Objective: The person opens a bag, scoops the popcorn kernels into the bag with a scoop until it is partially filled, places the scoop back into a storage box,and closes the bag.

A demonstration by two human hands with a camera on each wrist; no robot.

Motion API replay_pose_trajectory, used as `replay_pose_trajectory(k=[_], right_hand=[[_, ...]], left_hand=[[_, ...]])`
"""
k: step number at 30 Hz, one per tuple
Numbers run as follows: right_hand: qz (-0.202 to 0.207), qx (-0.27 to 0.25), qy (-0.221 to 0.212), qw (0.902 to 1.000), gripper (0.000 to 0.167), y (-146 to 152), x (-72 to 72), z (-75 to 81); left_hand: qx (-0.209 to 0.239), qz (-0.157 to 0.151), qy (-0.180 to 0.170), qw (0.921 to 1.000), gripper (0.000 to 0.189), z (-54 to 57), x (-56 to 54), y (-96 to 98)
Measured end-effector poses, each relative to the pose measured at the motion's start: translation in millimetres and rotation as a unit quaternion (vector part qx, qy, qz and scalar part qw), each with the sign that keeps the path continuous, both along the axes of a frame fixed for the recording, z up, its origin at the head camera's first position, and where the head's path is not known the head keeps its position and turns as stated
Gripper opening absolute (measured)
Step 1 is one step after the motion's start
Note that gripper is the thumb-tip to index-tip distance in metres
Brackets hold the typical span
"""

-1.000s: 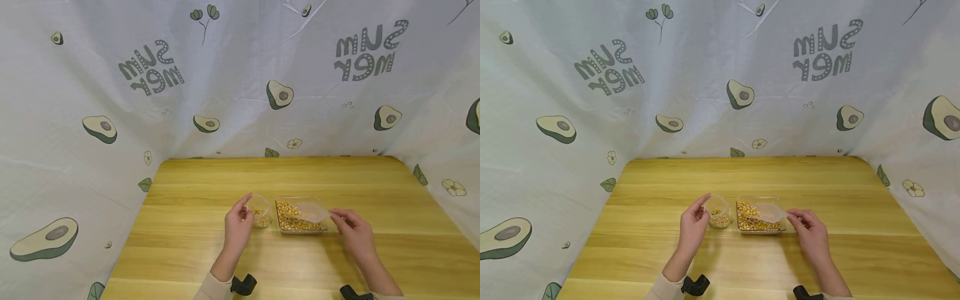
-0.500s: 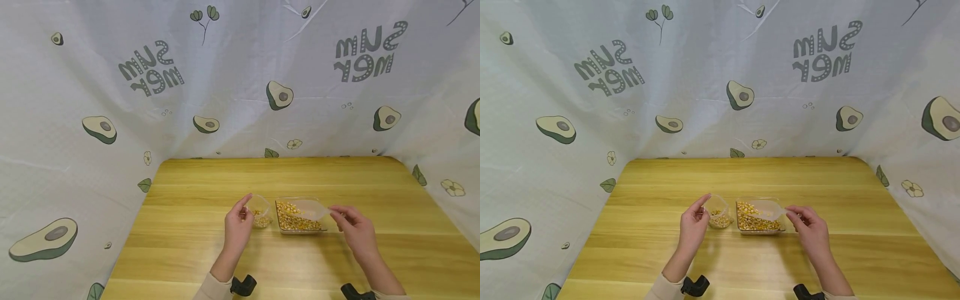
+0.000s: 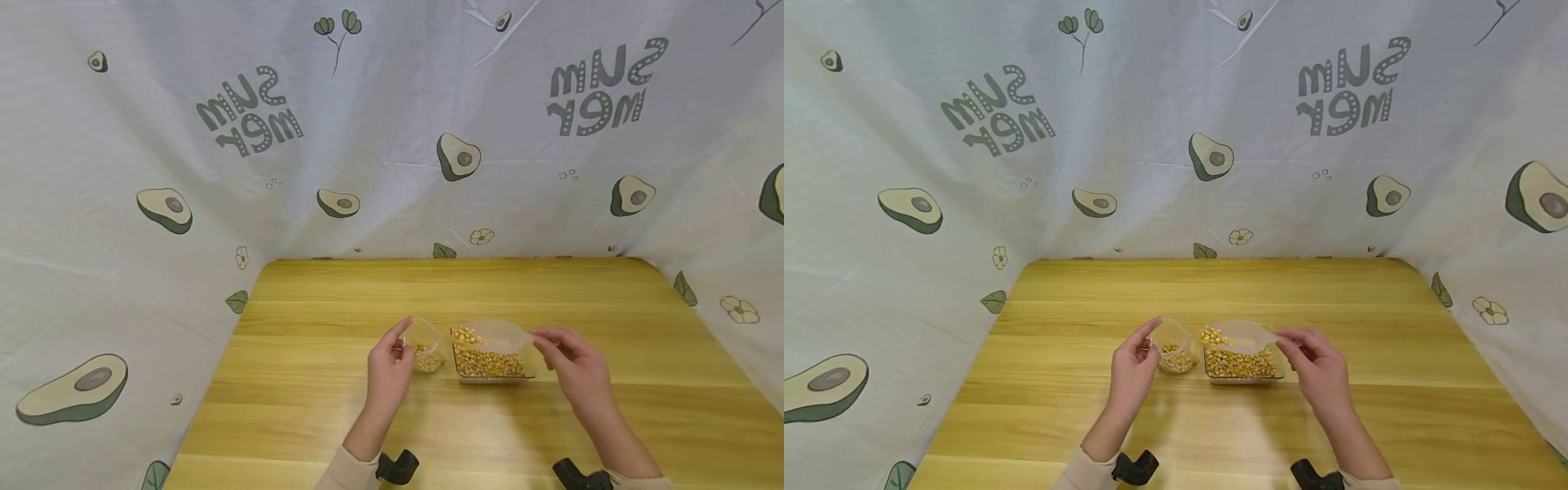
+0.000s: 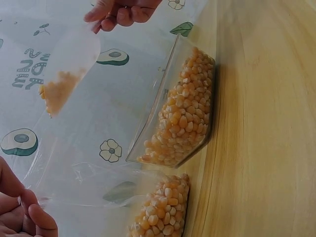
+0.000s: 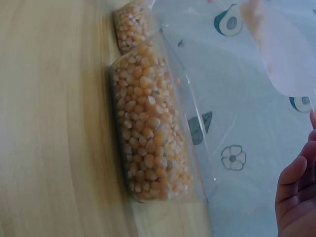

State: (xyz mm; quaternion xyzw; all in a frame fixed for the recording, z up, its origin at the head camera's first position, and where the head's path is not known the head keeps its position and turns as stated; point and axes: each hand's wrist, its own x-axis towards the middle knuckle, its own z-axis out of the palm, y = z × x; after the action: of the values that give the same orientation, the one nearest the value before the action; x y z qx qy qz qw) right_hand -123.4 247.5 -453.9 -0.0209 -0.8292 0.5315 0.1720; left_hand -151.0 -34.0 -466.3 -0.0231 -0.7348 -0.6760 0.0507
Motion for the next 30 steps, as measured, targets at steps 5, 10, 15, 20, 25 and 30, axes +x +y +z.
replay_pose_trajectory(k=[5,10,15,20,25,30], right_hand=[[0.016,-0.031,0.023,0.9991,0.020,-7,-2.4,6.2],[0.025,-0.039,0.027,0.9986,0.019,-12,-3.3,7.3],[0.026,-0.039,0.026,0.9985,0.018,-15,-4.6,7.2],[0.025,-0.039,0.031,0.9985,0.018,-18,-6.3,7.1],[0.028,-0.040,0.039,0.9980,0.016,-23,-9.2,6.6],[0.040,-0.045,0.056,0.9966,0.014,-29,-12.2,4.3]], left_hand=[[-0.005,0.001,0.001,1.0000,0.049,-0.8,-0.2,0.0],[-0.008,0.002,0.004,1.0000,0.050,0.2,0.4,0.2],[-0.009,0.002,0.005,0.9999,0.050,1.6,1.3,0.3],[-0.008,0.002,0.004,1.0000,0.050,2.5,1.5,0.5],[-0.006,0.000,0.002,1.0000,0.050,2.6,1.4,0.1],[-0.006,-0.004,0.001,1.0000,0.050,2.1,0.9,0.5]])
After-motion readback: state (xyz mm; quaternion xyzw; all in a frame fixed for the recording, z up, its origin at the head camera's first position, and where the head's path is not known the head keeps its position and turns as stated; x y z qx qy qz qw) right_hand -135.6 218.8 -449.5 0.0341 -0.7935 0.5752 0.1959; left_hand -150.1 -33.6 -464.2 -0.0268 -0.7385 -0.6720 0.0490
